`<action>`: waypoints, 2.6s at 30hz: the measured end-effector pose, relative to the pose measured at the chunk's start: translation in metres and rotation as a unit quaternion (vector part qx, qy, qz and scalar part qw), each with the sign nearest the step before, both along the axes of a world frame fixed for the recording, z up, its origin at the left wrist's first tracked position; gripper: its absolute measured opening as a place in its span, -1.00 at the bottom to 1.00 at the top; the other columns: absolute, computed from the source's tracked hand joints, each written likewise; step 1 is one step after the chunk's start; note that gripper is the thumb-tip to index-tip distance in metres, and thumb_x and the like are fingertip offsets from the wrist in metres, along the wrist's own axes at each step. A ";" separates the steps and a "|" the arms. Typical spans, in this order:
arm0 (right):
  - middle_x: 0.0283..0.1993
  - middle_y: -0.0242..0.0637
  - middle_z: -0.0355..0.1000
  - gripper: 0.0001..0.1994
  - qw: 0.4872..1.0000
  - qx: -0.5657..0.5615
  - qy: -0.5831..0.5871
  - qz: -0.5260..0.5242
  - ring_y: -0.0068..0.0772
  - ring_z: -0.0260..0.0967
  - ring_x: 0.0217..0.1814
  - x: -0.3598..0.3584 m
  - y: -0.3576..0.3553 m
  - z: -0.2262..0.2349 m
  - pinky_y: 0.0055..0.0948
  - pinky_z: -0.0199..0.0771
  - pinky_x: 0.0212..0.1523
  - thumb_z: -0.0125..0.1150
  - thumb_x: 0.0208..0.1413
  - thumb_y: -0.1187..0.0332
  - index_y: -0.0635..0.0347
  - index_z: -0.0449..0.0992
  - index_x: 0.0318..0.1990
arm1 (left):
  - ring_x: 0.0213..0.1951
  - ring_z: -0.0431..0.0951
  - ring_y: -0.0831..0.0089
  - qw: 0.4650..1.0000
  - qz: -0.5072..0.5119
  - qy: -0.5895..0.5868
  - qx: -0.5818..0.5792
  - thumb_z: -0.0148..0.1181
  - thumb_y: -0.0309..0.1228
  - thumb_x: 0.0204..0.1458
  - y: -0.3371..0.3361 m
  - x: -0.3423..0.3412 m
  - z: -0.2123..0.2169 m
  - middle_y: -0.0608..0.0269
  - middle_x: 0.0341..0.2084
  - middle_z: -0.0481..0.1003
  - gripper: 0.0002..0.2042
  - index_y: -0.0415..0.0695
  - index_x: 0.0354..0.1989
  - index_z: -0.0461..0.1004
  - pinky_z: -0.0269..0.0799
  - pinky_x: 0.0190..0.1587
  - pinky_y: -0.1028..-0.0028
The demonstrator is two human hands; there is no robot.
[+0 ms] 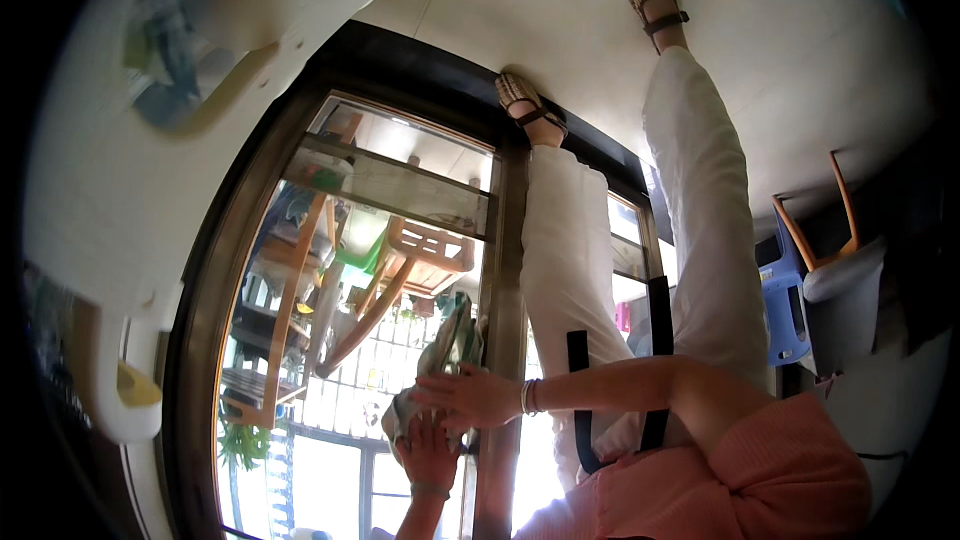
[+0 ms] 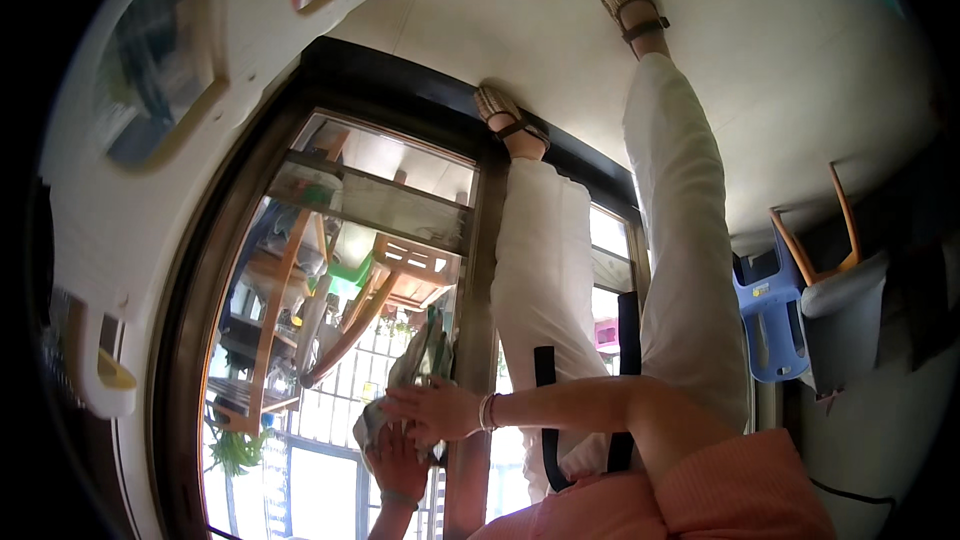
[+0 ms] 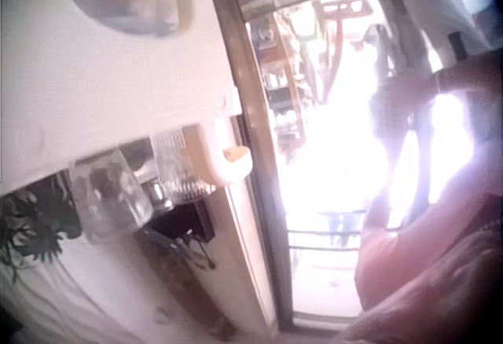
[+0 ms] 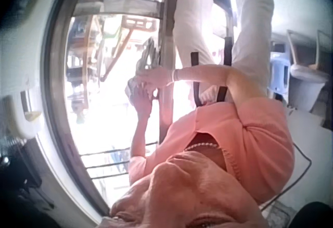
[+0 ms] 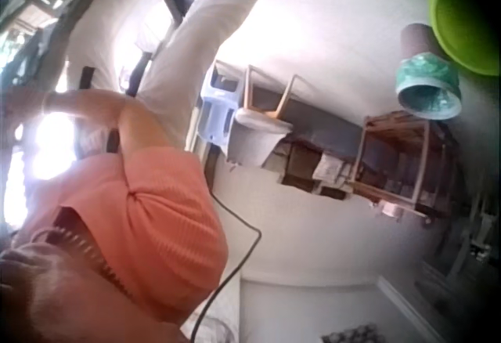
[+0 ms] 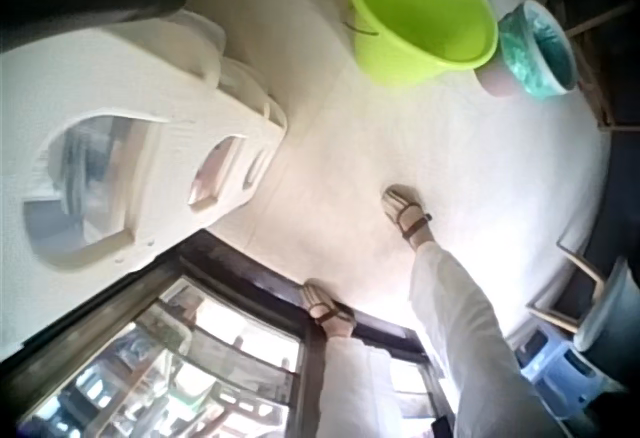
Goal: The person dips a cloth into a green basin of water, wrings it out, and wipes a large glass sliding door. They clean the glass surface and the metal frame, repeatedly dipping the cloth to re-wet it. The person also wipes the floor area near the door frame.
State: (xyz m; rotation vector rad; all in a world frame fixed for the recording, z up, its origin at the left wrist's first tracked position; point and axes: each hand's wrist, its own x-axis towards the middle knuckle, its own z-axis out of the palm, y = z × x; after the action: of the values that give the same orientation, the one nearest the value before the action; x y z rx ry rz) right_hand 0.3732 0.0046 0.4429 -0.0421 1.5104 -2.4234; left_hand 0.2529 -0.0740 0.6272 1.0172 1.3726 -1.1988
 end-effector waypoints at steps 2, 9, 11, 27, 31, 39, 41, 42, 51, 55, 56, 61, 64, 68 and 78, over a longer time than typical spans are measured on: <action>0.56 -0.24 -0.21 -0.25 0.999 0.032 -0.041 -0.019 -0.25 -0.12 0.55 -0.005 -0.008 -0.002 0.11 0.00 0.36 -0.09 0.29 -0.08 -0.03 -0.21 0.49 | 0.34 0.12 0.13 0.999 -0.015 -0.007 0.047 0.30 -0.06 -0.12 0.000 -0.008 -0.020 0.19 0.34 0.17 -0.21 0.02 0.34 0.20 0.08 0.19 -0.12; 0.56 -0.19 -0.25 -0.21 0.982 0.098 -0.147 -0.068 -0.10 -0.21 0.57 -0.017 -0.008 -0.064 0.16 0.00 0.37 0.03 0.23 -0.08 -0.02 -0.17 0.48 | 0.35 0.15 0.29 0.990 -0.053 -0.015 0.126 0.35 -0.10 -0.16 0.027 -0.057 -0.134 0.25 0.28 0.26 -0.25 0.05 0.30 0.27 0.15 0.20 0.03; 0.55 -0.19 -0.23 -0.20 0.979 0.097 -0.164 -0.078 -0.07 -0.20 0.56 -0.017 -0.005 -0.079 0.19 0.09 0.35 0.12 0.21 -0.04 -0.03 -0.15 0.47 | 0.38 0.09 0.29 0.988 -0.073 -0.021 0.132 0.32 -0.06 -0.13 0.026 -0.091 -0.172 0.26 0.30 0.23 -0.25 0.08 0.31 0.25 0.08 0.26 0.01; 0.53 -0.05 -0.22 -0.29 0.976 0.045 -0.196 -0.082 -0.04 -0.19 0.55 0.007 0.028 -0.081 -0.14 -0.04 0.49 0.01 0.30 0.06 0.16 -0.12 0.45 | 0.45 -0.05 0.29 0.958 -0.136 0.181 0.174 0.18 -0.11 -0.01 0.086 -0.208 -0.152 0.22 0.35 0.16 -0.33 -0.06 0.30 0.23 0.02 0.32 0.04; 0.54 -0.07 -0.29 -0.28 0.981 0.059 -0.113 -0.149 -0.03 -0.24 0.56 -0.046 0.032 -0.054 -0.09 -0.04 0.50 0.01 0.28 -0.03 -0.02 -0.12 0.47 | 0.44 -0.05 0.19 0.957 -0.160 0.180 0.160 0.20 -0.12 -0.04 0.070 -0.178 -0.097 0.12 0.34 0.16 -0.29 -0.09 0.32 0.22 0.00 0.31 -0.01; 0.53 -0.08 -0.19 -0.33 0.975 0.118 -0.007 -0.189 -0.10 -0.20 0.56 -0.148 0.088 -0.051 -0.15 -0.04 0.50 -0.12 0.33 -0.05 0.08 -0.05 0.45 | 0.43 0.02 0.28 0.936 -0.154 0.178 0.261 0.12 -0.13 -0.01 0.068 -0.214 -0.153 0.19 0.30 0.25 -0.38 -0.11 0.26 0.30 0.12 0.21 0.02; 0.52 -0.07 -0.18 -0.32 0.975 0.123 -0.029 -0.184 -0.10 -0.21 0.56 -0.147 0.093 -0.062 -0.18 -0.11 0.52 -0.15 0.33 -0.07 0.12 -0.05 0.45 | 0.43 0.01 0.30 0.937 -0.129 0.188 0.265 0.12 -0.12 -0.01 0.072 -0.227 -0.185 0.19 0.31 0.24 -0.37 -0.13 0.26 0.29 0.12 0.21 0.04; 0.53 -0.07 -0.19 -0.32 0.977 0.119 -0.040 -0.172 -0.10 -0.21 0.56 -0.143 0.098 -0.066 -0.19 -0.12 0.52 -0.15 0.33 -0.07 0.13 -0.05 0.45 | 0.43 0.01 0.30 0.937 -0.115 0.194 0.266 0.11 -0.12 0.00 0.071 -0.233 -0.197 0.19 0.32 0.24 -0.37 -0.14 0.26 0.29 0.11 0.22 0.05; 0.49 0.06 -0.11 -0.30 0.973 0.104 -0.116 -0.168 -0.03 -0.15 0.53 -0.154 0.089 -0.124 -0.21 -0.08 0.49 -0.09 0.32 -0.03 0.34 0.00 0.39 | 0.21 0.35 0.29 0.936 -0.132 0.203 0.257 0.06 0.03 0.07 0.080 -0.243 -0.280 0.09 0.24 0.33 -0.32 -0.18 0.28 0.24 0.08 0.24 0.12; 0.46 0.04 -0.06 -0.34 0.969 0.154 -0.096 -0.170 -0.03 -0.02 0.47 -0.180 0.092 -0.136 -0.20 0.05 0.43 -0.09 0.34 -0.01 0.31 0.03 0.39 | 0.42 0.06 0.33 0.955 -0.057 0.165 0.238 0.03 -0.05 0.07 0.079 -0.246 -0.317 0.18 0.32 0.25 -0.39 -0.10 0.28 0.28 -0.07 0.35 0.15; 0.44 0.04 -0.05 -0.35 0.966 0.175 -0.081 -0.173 -0.02 0.03 0.44 -0.189 0.090 -0.140 -0.19 0.10 0.41 -0.08 0.34 0.01 0.30 0.03 0.38 | 0.42 0.04 0.35 0.957 -0.080 0.169 0.220 0.02 0.01 0.05 0.073 -0.249 -0.330 0.25 0.33 0.23 -0.36 -0.01 0.31 0.25 -0.03 0.31 0.13; 0.35 0.02 0.19 -0.45 0.973 0.097 -0.138 -0.159 -0.08 0.21 0.33 -0.216 0.087 -0.172 -0.16 0.20 0.30 -0.12 0.36 0.05 0.15 0.12 0.37 | 0.42 0.03 0.33 0.958 -0.132 0.170 0.188 -0.03 0.07 0.03 0.072 -0.244 -0.373 0.26 0.38 0.14 -0.36 0.21 0.34 0.20 0.03 0.26 0.08; 0.33 -0.01 0.23 -0.45 0.974 0.026 -0.185 -0.128 -0.13 0.29 0.26 -0.210 0.087 -0.186 -0.19 0.23 0.28 -0.09 0.34 0.03 0.20 0.18 0.33 | 0.41 0.06 0.29 0.961 -0.070 0.136 0.231 -0.02 0.03 0.04 0.052 -0.235 -0.384 0.26 0.36 0.18 -0.40 0.22 0.31 0.25 0.01 0.29 0.09; 0.22 0.06 0.24 -0.53 0.961 -0.048 -0.210 -0.173 0.01 0.15 0.32 -0.188 0.051 -0.210 -0.17 0.12 0.34 -0.14 0.32 0.05 0.27 0.31 0.15 | 0.40 0.09 0.28 0.955 -0.114 0.050 0.268 0.00 0.01 0.03 0.038 -0.205 -0.372 0.25 0.34 0.22 -0.43 0.21 0.27 0.32 -0.02 0.32 0.09; 0.29 0.09 0.14 -0.54 0.977 0.064 -0.203 -0.012 0.05 0.10 0.36 -0.067 -0.011 -0.160 -0.18 0.07 0.38 -0.09 0.26 0.37 0.37 0.13 0.27 | 0.42 0.01 0.27 0.982 -0.103 -0.115 0.110 -0.06 -0.02 0.12 0.006 -0.088 -0.295 0.24 0.37 0.16 -0.48 0.13 0.25 0.38 -0.02 0.28 -0.01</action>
State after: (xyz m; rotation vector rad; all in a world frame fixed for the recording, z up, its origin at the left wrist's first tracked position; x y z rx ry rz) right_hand 0.3061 -0.0060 0.2825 0.4699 1.4715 -2.1721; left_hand 0.1645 -0.0685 0.3318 1.4375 1.2570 -1.0542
